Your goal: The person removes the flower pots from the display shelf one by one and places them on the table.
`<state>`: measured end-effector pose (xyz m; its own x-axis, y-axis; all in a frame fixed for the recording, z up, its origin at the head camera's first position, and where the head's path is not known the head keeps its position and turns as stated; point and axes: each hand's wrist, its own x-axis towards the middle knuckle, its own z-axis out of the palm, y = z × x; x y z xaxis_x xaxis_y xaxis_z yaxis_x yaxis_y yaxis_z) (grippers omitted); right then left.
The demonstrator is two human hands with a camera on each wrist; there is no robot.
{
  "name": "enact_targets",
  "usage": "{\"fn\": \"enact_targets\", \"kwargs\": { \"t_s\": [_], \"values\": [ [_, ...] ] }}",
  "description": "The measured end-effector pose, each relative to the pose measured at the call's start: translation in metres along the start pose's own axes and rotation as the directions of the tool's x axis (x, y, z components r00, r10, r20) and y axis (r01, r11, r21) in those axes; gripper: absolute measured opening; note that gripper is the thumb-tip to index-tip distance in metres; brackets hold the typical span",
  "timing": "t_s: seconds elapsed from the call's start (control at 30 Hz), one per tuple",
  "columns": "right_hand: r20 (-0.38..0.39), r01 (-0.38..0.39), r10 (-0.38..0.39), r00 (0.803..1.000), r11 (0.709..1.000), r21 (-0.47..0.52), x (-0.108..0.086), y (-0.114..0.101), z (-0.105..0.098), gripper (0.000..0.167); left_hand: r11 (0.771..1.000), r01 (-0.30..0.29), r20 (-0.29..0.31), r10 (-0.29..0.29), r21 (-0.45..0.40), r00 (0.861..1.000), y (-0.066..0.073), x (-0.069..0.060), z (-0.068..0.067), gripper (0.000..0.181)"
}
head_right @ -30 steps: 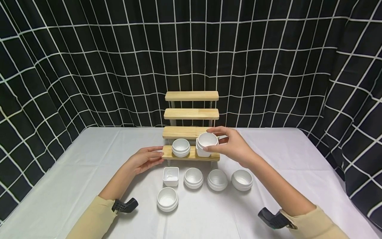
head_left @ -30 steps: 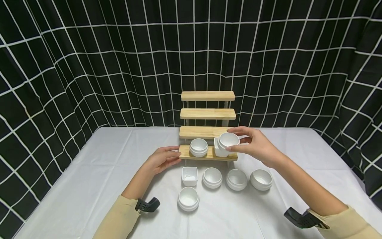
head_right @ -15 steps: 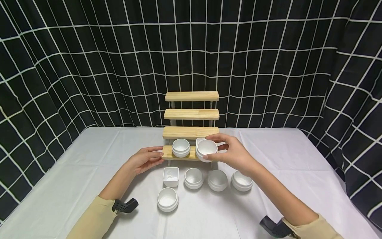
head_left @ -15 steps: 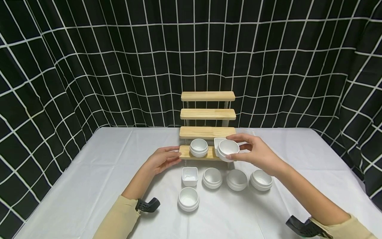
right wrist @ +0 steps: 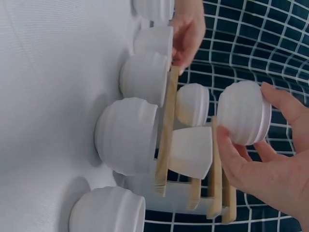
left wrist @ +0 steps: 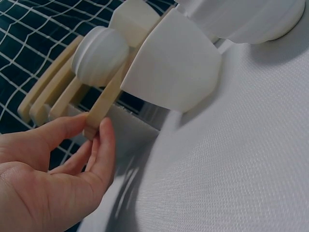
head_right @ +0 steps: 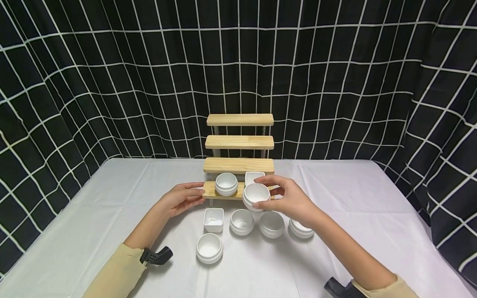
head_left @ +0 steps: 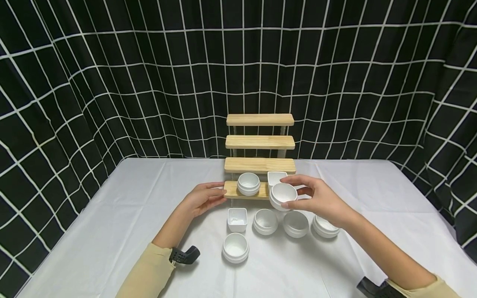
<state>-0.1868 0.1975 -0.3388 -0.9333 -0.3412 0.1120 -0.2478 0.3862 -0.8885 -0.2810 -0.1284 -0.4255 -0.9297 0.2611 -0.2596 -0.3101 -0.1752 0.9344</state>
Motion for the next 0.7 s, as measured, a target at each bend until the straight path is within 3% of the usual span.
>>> {"fn": "enact_targets", "kwargs": {
  "t_s": [0.7],
  "values": [
    [0.051, 0.025, -0.03, 0.998, 0.995, 0.096, -0.007, 0.018, 0.011, 0.064, 1.0, 0.005, 0.006, -0.005, -0.005, 1.0, 0.001, -0.001, 0.0, 0.051]
  ]
}}
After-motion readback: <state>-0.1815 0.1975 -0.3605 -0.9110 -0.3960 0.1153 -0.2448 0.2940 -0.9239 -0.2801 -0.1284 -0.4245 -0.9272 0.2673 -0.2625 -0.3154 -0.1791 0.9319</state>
